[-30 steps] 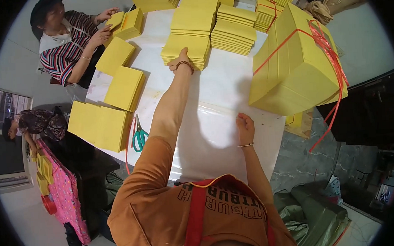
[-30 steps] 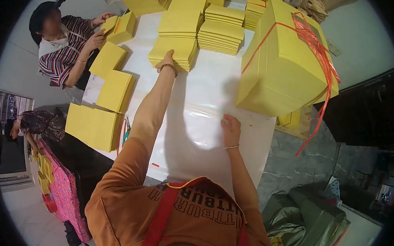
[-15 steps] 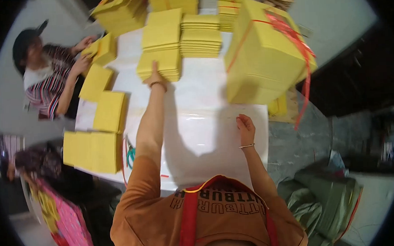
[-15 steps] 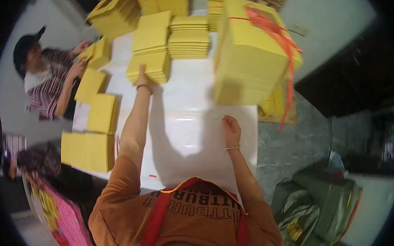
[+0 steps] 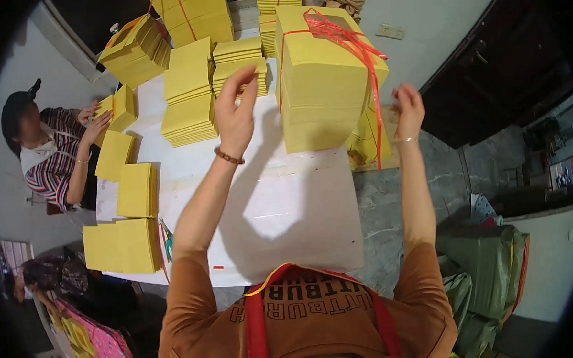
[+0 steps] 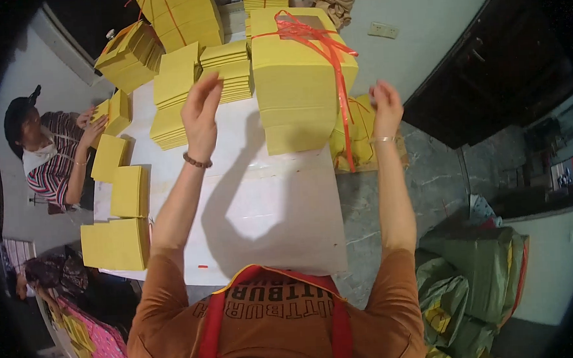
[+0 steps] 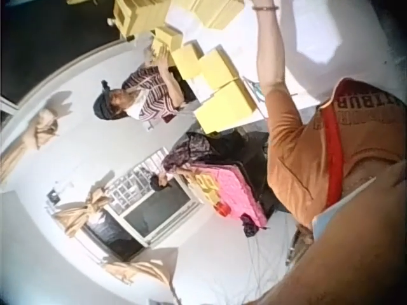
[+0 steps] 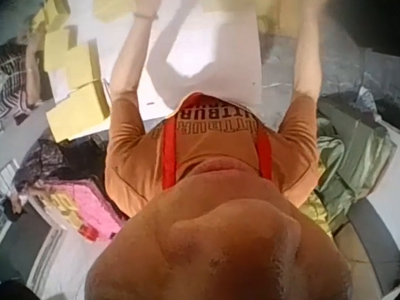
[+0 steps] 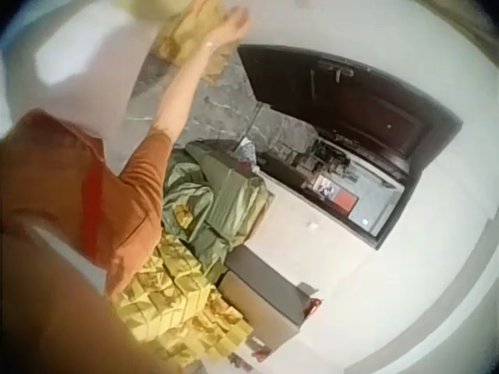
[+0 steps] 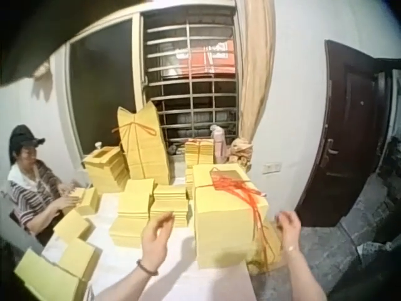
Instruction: Folding, stacking, and tying bundles of joss paper.
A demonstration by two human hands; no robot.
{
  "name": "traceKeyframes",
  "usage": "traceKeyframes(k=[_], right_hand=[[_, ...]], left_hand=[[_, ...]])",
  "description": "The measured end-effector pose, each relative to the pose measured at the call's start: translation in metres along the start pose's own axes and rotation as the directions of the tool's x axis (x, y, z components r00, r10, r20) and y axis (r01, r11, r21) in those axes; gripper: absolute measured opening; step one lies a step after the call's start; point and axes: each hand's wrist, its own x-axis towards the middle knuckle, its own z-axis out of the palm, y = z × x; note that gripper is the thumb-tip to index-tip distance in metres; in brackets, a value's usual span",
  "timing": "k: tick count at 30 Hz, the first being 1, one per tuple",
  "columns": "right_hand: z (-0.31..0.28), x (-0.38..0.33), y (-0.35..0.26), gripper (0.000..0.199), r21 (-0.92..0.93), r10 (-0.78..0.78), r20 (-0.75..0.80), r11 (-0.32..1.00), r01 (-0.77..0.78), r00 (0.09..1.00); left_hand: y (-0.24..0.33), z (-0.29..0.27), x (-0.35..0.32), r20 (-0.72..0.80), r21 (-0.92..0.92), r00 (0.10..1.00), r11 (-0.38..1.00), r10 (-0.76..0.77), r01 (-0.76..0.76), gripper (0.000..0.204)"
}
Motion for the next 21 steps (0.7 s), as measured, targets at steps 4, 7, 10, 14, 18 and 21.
traceKeyframes(k=[4, 7, 10, 14, 18, 21], right_hand=[[0.047, 0.034, -0.083, 0.025, -0.003, -0.122, 0.347, 0.991, 0.131, 0.930], [0.073, 0.043, -0.085, 0.027, 0.089, -0.121, 0.585, 0.992, 0.085, 0.802], [0.079, 0.050, -0.093, 0.027, 0.026, -0.087, 0.550, 0.996, 0.087, 0.830], [0.078, 0.076, -0.087, 0.031, -0.060, -0.048, 0.699, 0.990, 0.126, 0.713], [0.095, 0.074, -0.108, 0.030, -0.429, 0.031, 0.818, 0.697, 0.574, 0.574], [0.099, 0.090, -0.095, 0.027, -0.475, 0.017, 0.809, 0.608, 0.636, 0.588]], left_hand=[[0.040, 0.048, 0.073, 0.407, 0.375, 0.790, 0.705, 0.459, -0.602, 0.025], [0.052, 0.090, 0.097, 0.677, 0.500, 0.674, 0.486, 0.298, -0.717, 0.022], [0.044, 0.102, 0.104, 0.763, 0.607, 0.646, 0.311, 0.031, -0.732, 0.020], [0.041, 0.099, 0.108, 0.659, 0.578, 0.751, 0.619, 0.031, -0.532, 0.019], [0.050, 0.074, 0.118, 0.451, 0.332, 0.889, 0.909, 0.081, -0.251, 0.029], [0.072, 0.063, 0.123, 0.429, 0.177, 0.883, 0.976, -0.191, 0.125, 0.031]])
